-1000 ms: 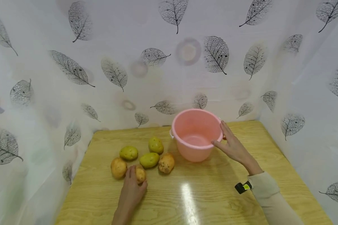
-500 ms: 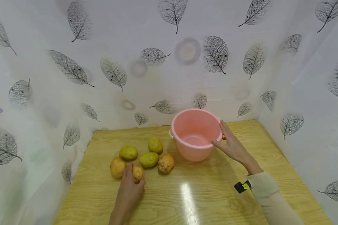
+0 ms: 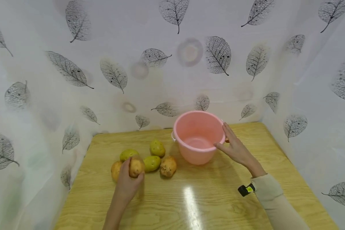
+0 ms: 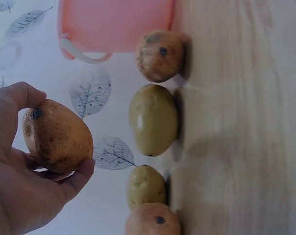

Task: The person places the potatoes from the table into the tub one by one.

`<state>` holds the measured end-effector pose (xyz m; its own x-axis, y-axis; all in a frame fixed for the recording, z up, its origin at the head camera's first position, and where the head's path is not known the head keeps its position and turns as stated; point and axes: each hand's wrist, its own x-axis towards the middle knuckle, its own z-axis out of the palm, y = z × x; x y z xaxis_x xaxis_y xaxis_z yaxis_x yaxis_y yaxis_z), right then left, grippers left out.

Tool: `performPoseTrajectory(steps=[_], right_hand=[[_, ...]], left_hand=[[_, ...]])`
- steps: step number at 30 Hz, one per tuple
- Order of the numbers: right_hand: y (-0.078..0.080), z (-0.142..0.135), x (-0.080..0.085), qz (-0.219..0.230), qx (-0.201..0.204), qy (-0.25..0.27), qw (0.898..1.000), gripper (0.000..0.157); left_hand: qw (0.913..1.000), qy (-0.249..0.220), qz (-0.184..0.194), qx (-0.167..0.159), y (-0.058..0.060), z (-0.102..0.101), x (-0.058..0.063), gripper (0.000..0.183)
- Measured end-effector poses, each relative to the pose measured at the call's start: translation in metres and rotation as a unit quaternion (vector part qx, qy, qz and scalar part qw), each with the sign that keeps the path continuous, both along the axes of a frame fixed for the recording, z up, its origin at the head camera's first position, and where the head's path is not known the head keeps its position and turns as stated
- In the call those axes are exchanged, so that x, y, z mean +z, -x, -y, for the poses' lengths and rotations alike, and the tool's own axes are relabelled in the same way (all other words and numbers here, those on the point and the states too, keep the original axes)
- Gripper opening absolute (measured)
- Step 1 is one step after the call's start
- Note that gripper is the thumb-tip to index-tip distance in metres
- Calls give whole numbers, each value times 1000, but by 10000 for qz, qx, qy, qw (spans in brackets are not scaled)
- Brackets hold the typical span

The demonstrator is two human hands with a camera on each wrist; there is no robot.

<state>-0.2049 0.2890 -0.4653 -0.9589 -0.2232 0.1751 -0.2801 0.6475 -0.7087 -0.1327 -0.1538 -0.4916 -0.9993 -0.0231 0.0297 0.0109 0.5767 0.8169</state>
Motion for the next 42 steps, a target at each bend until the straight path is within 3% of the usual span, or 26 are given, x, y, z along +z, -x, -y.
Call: performPoseTrajectory(steps=[12, 22, 33, 42], right_hand=[[6, 3, -1, -43, 135, 39, 9999, 97], [3, 5, 1, -44, 111, 24, 9999, 97], [-1, 2, 1, -16, 33, 14, 10000, 97], [-1, 1, 1, -67, 72, 18, 10000, 95]], left_hand=[[9997, 90, -199, -53, 11, -6, 44, 84], [9971, -509, -337, -466, 23, -27, 68, 85], [9933, -616, -588, -780, 44, -57, 83, 86], [9920, -688, -476, -943, 65, -82, 79, 88]])
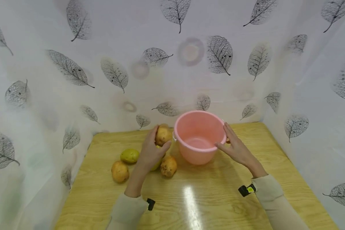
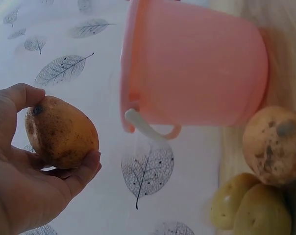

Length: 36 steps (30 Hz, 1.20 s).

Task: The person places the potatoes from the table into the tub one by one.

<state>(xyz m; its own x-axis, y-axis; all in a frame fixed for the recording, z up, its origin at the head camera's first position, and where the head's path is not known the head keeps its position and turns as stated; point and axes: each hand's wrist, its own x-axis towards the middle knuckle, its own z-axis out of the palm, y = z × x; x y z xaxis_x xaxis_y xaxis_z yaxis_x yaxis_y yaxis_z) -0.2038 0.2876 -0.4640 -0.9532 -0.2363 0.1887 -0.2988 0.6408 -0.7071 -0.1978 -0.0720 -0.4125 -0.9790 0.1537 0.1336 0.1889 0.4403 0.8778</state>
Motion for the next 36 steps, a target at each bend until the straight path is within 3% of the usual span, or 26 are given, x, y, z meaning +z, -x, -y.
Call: performPoseTrajectory(steps=[11, 16, 22, 26, 31, 36], right_hand=[[3, 1, -3, 53, -5, 50, 10000, 95], [3, 2, -2, 72, 33, 81, 9999, 96], [0, 0, 0, 158, -68, 50, 9998, 95], [0, -2, 0, 173, -91, 25, 9998, 94], [2, -2, -1, 171, -76, -3, 9998, 94], [2, 0, -1, 192, -60, 13, 9998, 95]], left_hand=[[9994, -72, -239, -245, 17, -42, 3, 85], [9976, -342, -317, -503, 24, -61, 4, 83], [9950, -344, -443, -832, 35, -85, 0, 72], [9943, -185, -297, -1002, 37, -100, 3, 73], [9954, 108, 69, -954, 38, -114, 8, 85], [9941, 602, 91, -900, 44, -125, 4, 87]])
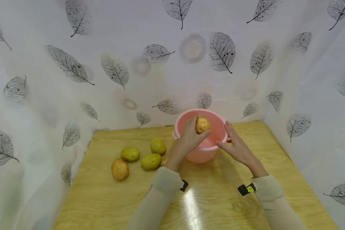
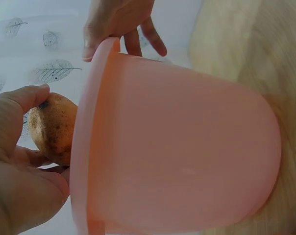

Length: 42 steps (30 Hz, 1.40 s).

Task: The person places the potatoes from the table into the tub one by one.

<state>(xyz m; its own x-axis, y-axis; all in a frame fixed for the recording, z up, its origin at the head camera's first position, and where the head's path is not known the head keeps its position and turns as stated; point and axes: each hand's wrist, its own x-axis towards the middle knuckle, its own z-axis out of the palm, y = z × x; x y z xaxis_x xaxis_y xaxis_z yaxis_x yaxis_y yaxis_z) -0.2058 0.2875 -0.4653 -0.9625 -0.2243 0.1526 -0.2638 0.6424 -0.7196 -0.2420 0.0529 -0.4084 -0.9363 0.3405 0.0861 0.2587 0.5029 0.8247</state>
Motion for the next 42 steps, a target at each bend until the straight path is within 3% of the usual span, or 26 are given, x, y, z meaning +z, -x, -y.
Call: performPoseTrajectory(steps=[11, 17, 25, 42], right_hand=[[1, 0, -1, -102, 14, 75, 9999, 93], [3, 1, -7, -182, 105, 213, 9996, 93], [2, -1, -3, -209, 69, 192, 9996, 92], [1, -2, -3, -192, 66, 193, 9996, 93]], left_hand=[[9989, 426, -142, -155, 11, -26, -10, 88], [9972, 668, 196, -259, 14, -35, -15, 87], [9949, 880, 422, -272, 19, -43, -19, 87], [9907, 1167, 637, -279, 13, -45, -17, 88]])
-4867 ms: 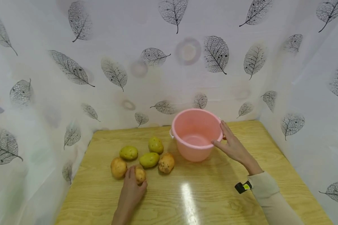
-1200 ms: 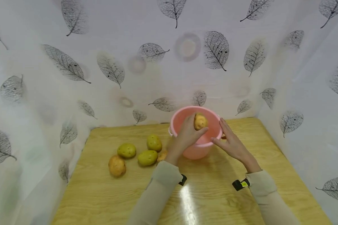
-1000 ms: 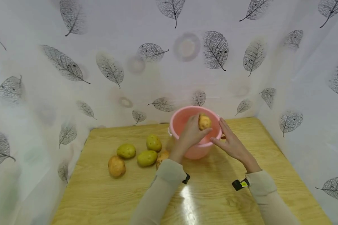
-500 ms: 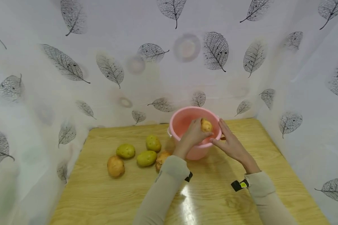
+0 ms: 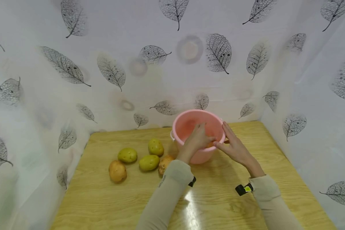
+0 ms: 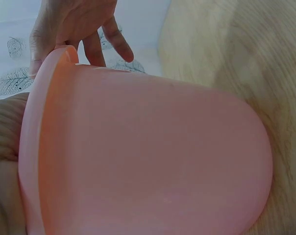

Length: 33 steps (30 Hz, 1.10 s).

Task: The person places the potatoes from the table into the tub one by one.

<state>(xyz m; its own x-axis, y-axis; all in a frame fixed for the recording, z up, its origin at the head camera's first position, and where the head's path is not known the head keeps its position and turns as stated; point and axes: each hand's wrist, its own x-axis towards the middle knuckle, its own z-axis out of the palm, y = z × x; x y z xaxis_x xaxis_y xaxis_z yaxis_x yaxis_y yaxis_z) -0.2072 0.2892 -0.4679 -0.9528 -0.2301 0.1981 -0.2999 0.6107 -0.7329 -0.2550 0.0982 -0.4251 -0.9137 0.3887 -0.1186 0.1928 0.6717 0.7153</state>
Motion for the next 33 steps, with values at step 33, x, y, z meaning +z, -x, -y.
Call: performPoseTrajectory(steps=[33], right_hand=[[-2, 0, -1, 51, -60, 13, 10000, 96]], left_hand=[[9759, -1630, -1283, 674, -25, 99, 15, 64]])
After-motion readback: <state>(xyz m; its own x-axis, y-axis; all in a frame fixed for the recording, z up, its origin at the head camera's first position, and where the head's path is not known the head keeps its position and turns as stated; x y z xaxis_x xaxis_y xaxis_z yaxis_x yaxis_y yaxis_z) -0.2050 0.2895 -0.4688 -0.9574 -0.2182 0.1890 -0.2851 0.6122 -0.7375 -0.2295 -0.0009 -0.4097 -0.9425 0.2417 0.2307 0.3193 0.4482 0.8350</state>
